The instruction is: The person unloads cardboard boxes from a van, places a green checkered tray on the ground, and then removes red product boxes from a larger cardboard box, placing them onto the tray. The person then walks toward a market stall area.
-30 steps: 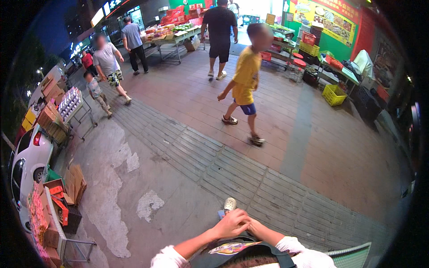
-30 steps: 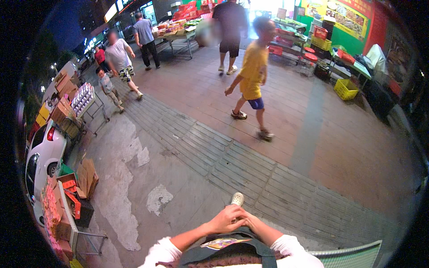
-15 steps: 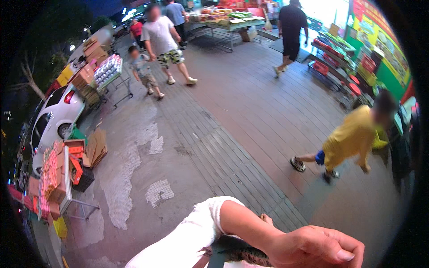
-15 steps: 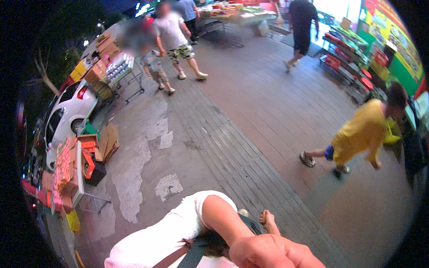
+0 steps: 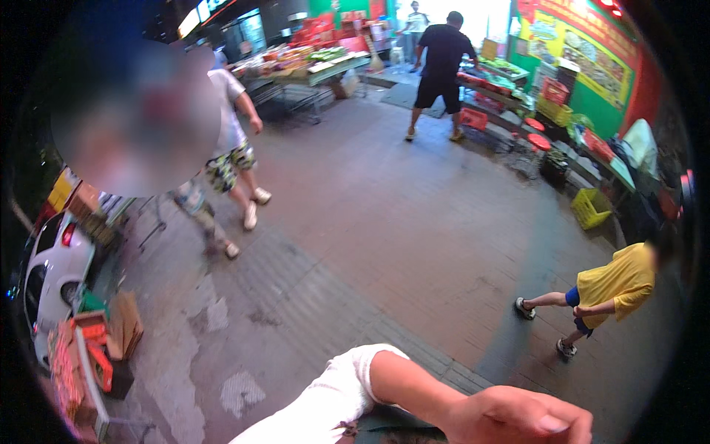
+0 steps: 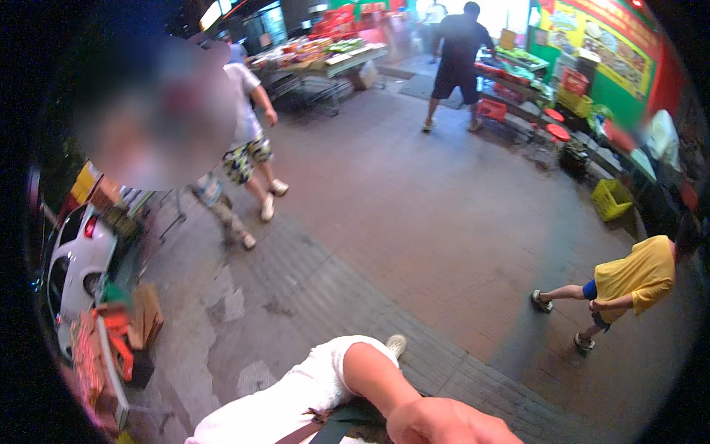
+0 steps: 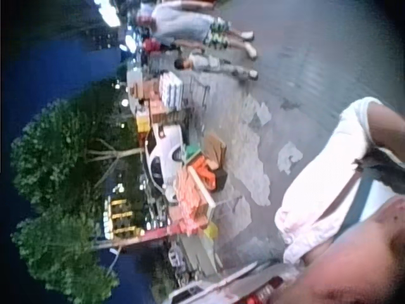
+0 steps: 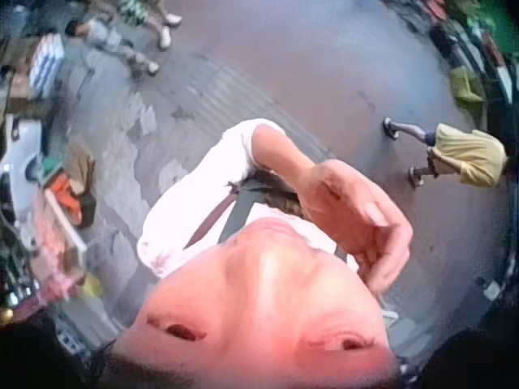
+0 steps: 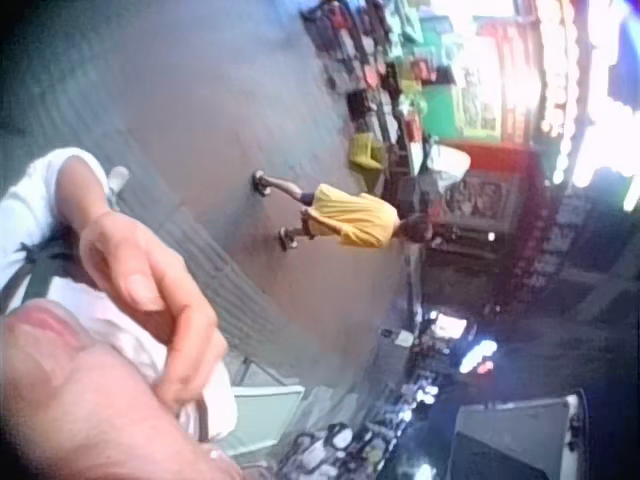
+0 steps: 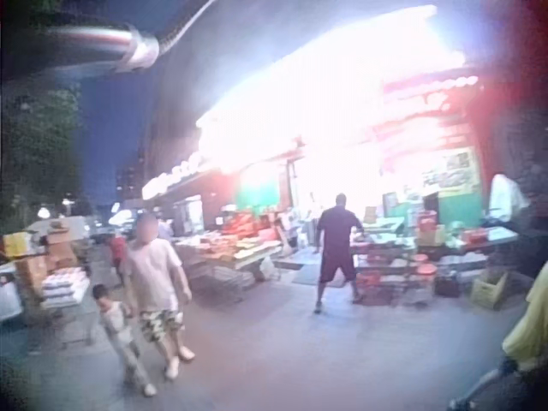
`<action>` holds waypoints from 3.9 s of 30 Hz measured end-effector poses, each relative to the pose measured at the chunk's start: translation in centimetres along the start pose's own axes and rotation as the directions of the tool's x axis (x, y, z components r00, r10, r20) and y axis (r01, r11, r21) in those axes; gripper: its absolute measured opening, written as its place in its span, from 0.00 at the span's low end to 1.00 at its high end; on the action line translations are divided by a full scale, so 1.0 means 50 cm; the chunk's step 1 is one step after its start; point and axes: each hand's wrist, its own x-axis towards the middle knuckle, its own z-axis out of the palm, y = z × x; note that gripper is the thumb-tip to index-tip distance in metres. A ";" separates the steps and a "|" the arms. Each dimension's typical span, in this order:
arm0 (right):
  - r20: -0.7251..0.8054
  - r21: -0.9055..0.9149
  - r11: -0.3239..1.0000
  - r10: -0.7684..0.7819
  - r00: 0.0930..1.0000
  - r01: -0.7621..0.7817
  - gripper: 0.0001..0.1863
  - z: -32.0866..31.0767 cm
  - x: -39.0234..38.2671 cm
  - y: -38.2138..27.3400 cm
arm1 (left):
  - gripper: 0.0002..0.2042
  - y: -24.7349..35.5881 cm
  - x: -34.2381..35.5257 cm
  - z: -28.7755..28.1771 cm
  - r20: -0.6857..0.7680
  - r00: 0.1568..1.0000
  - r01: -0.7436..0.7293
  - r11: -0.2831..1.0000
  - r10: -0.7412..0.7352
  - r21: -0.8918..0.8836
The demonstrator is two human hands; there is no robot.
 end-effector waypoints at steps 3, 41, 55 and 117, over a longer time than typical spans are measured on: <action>-0.009 0.061 0.993 0.098 0.995 -0.097 0.16 -0.032 0.053 -0.016 | 0.19 0.126 -0.008 0.106 0.260 0.905 -0.421 0.789 0.336 0.446; 0.034 0.380 0.889 0.262 0.964 -0.255 0.12 -0.887 1.469 -0.257 | 0.25 1.265 -0.512 -0.668 0.212 -0.115 0.993 0.111 0.971 0.030; 0.124 0.185 0.932 0.293 0.948 -0.312 0.15 -1.018 1.736 -0.434 | 0.26 1.697 -0.885 -0.955 -0.577 -0.682 0.719 0.556 0.449 -0.418; 0.551 -0.282 0.822 -0.284 0.785 0.495 0.27 -1.326 3.050 -1.297 | 0.14 2.658 -1.022 -1.098 -0.221 -0.857 0.465 0.884 0.465 0.058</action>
